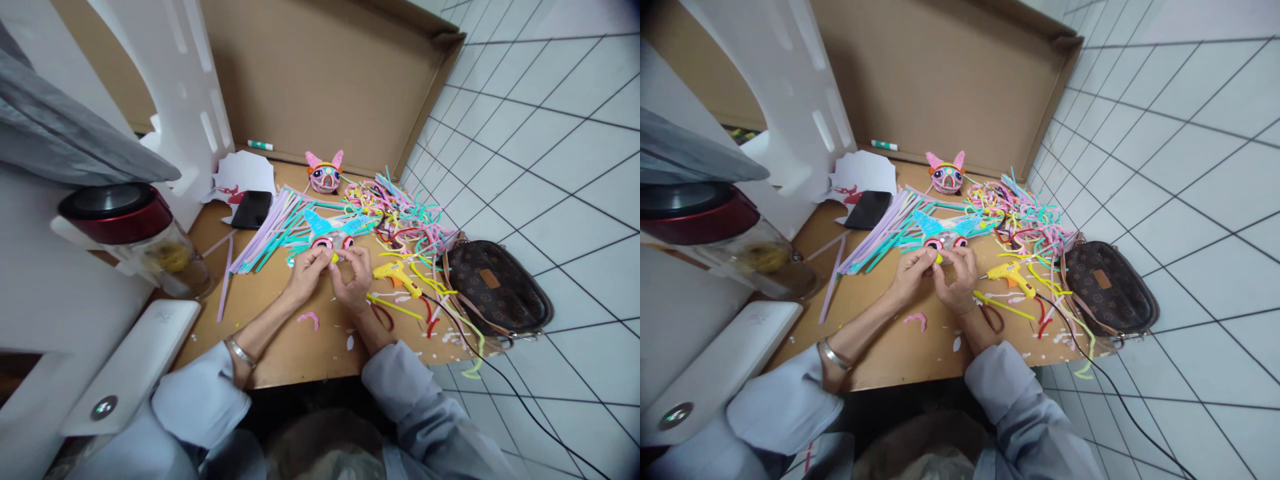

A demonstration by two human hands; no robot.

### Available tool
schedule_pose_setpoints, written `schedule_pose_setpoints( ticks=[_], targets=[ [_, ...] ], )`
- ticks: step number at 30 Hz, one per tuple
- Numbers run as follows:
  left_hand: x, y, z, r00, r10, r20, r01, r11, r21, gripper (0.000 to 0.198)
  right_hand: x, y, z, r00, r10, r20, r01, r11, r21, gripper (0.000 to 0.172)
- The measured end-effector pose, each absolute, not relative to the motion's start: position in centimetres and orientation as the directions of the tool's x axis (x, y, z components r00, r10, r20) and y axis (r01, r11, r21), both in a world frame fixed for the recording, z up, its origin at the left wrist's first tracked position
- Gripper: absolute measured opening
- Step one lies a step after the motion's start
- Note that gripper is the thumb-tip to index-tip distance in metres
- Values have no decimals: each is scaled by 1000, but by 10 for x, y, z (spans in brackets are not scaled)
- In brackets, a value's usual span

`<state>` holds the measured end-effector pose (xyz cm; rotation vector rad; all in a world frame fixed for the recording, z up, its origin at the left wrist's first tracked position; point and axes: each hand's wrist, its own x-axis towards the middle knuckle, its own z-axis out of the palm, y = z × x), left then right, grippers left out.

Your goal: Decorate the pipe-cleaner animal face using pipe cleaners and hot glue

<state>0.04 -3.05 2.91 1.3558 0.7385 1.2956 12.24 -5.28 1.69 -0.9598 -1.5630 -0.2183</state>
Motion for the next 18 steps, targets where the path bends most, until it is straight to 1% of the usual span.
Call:
schedule_pose_setpoints(
  ticks=[5,12,15,18],
  targets=[
    [1,-29,28,197,942,271,-260,-216,941,53,121,-52,18,98,446,889,677,625,-388,14],
    [2,-28,26,197,947,253,-311,-185,932,52,121,-51,16,125,435,892,670,626,-399,13],
    [2,-29,27,189,950,247,-330,-176,927,49,121,-50,15,128,444,887,677,615,-406,14],
    [3,-29,27,163,954,251,-328,-187,926,44,121,-49,15,130,423,897,678,622,-392,13]
  ],
)
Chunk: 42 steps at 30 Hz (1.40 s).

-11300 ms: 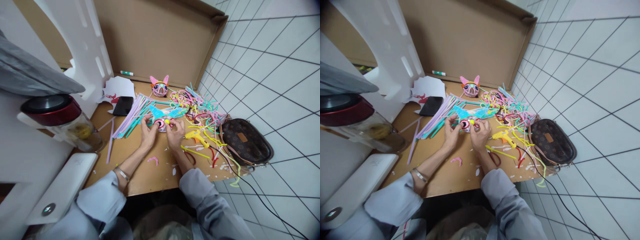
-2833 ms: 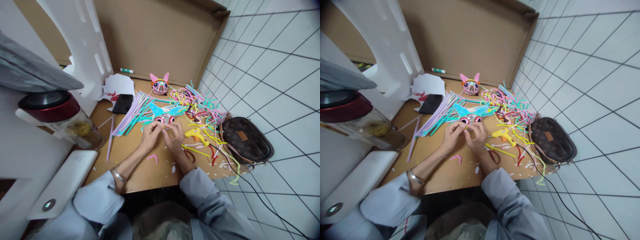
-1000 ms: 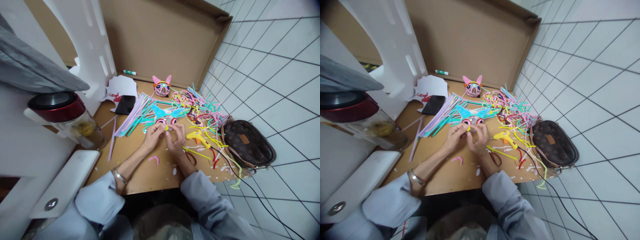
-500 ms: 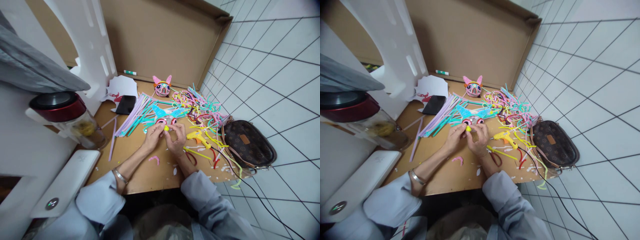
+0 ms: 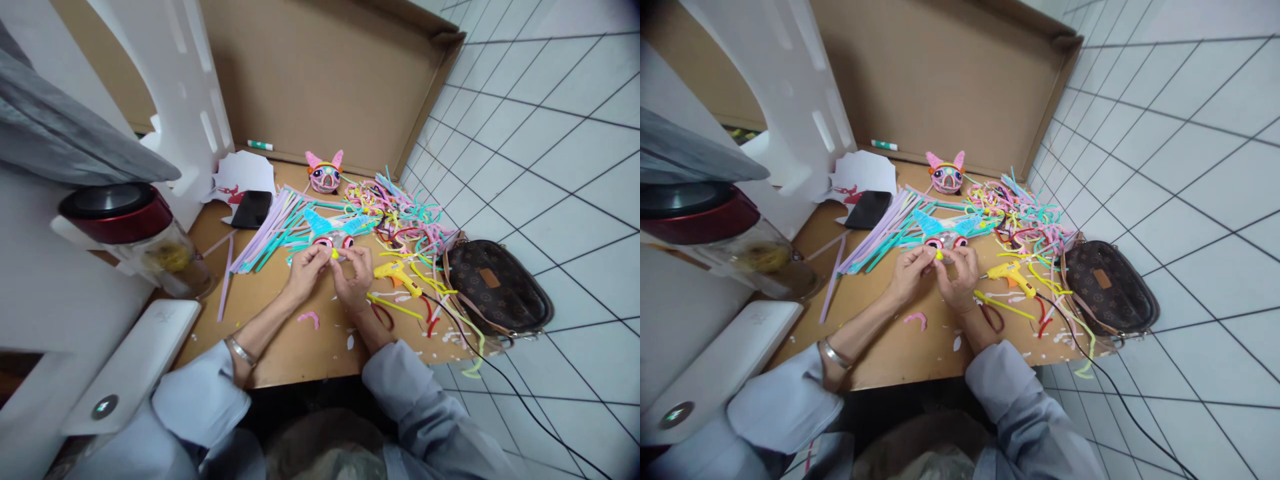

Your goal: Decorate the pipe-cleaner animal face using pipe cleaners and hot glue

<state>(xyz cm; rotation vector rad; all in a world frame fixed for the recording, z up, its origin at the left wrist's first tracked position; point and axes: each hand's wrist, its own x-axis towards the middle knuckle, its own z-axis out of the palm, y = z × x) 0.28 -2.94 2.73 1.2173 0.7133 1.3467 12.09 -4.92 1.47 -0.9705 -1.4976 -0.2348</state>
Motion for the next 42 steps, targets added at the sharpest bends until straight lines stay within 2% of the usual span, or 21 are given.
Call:
schedule_pose_setpoints(
  ticks=[6,12,25,42],
  targets=[
    [3,-30,30,115,964,241,-303,-197,932,42,122,-48,14,114,426,898,711,597,-373,13],
    [2,-30,29,152,959,241,-294,-189,937,45,122,-49,15,94,407,909,704,618,-350,12],
    [3,-30,36,120,970,213,-259,-177,950,33,123,-52,14,83,444,892,668,640,-380,23],
    [-2,-26,31,289,941,178,-245,-107,964,32,125,-56,17,39,470,882,678,636,-369,23]
  ],
)
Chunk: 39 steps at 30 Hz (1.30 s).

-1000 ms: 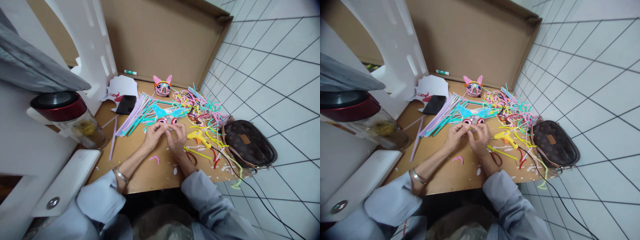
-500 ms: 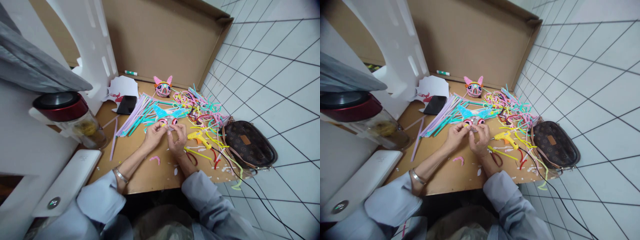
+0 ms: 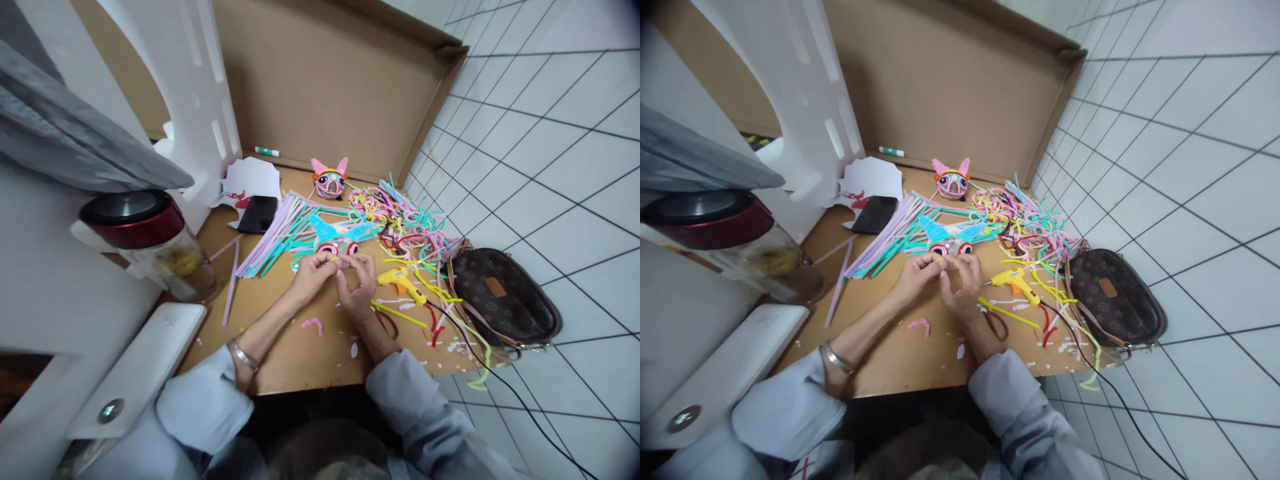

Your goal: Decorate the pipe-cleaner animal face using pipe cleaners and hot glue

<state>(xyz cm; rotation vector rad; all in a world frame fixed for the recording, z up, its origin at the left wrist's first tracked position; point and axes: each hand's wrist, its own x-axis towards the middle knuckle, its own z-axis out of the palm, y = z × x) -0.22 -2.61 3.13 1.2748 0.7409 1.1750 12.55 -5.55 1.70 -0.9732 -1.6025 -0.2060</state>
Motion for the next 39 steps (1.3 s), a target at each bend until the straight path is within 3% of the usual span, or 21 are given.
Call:
schedule_pose_setpoints(
  ticks=[17,28,39],
  targets=[
    [-1,-26,28,365,912,187,-301,-74,951,35,126,-56,19,58,459,887,698,617,-364,17],
    [-2,-29,36,336,914,229,-232,-155,960,40,125,-56,18,60,432,900,696,628,-348,19],
    [0,-29,32,302,933,195,-287,-106,952,45,126,-55,16,85,439,894,698,614,-368,17]
  ],
)
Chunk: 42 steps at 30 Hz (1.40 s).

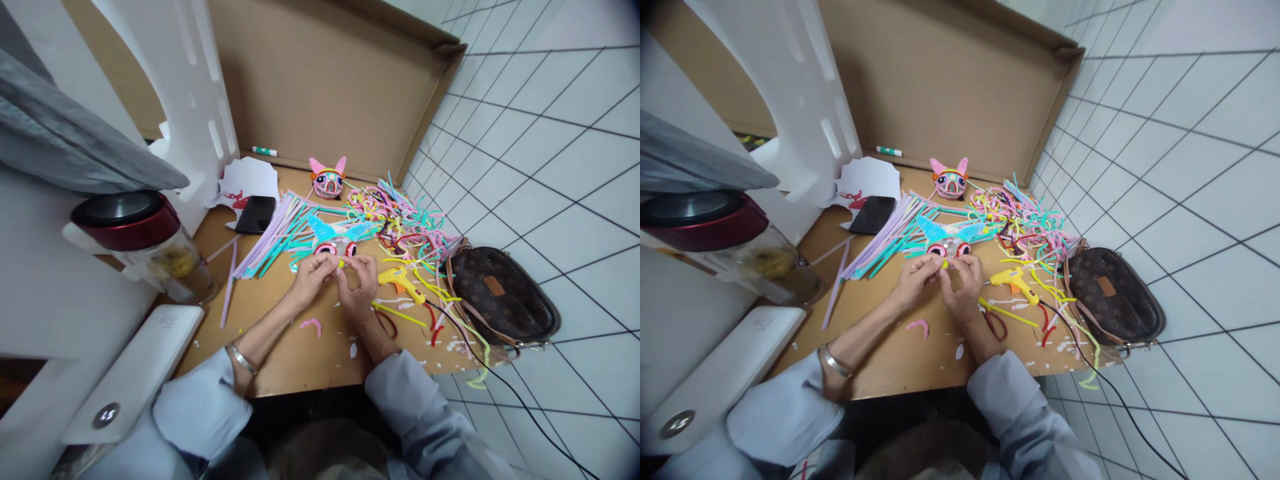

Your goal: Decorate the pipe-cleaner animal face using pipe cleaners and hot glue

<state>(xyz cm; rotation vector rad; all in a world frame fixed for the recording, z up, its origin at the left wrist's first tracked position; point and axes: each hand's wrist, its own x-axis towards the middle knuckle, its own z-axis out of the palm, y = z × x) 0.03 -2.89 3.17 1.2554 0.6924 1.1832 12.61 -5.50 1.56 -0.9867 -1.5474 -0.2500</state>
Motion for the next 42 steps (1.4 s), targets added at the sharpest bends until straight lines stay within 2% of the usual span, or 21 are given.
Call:
schedule_pose_setpoints(
  ticks=[7,14,22,26,29,35,38,42],
  targets=[
    [2,-30,33,252,952,173,-330,-84,940,47,126,-54,14,121,442,889,709,588,-389,17],
    [2,-30,31,267,949,167,-348,-66,935,47,127,-52,11,100,424,900,742,570,-351,14],
    [-1,-29,30,231,948,221,-245,-163,956,41,126,-56,13,-2,317,949,816,549,-182,9],
    [-2,-30,28,250,942,226,-229,-169,959,40,124,-58,14,-16,291,957,814,560,-156,8],
    [0,-30,29,263,937,232,-226,-174,959,40,122,-59,15,8,309,951,796,573,-193,9],
    [2,-31,30,273,941,201,-249,-133,959,37,122,-58,19,88,417,905,707,614,-352,13],
    [2,-29,30,262,945,196,-212,-142,967,33,123,-57,20,97,417,903,661,652,-372,23],
    [2,-27,28,258,943,209,-203,-158,966,35,123,-57,20,93,431,897,645,661,-384,22]
  ],
)
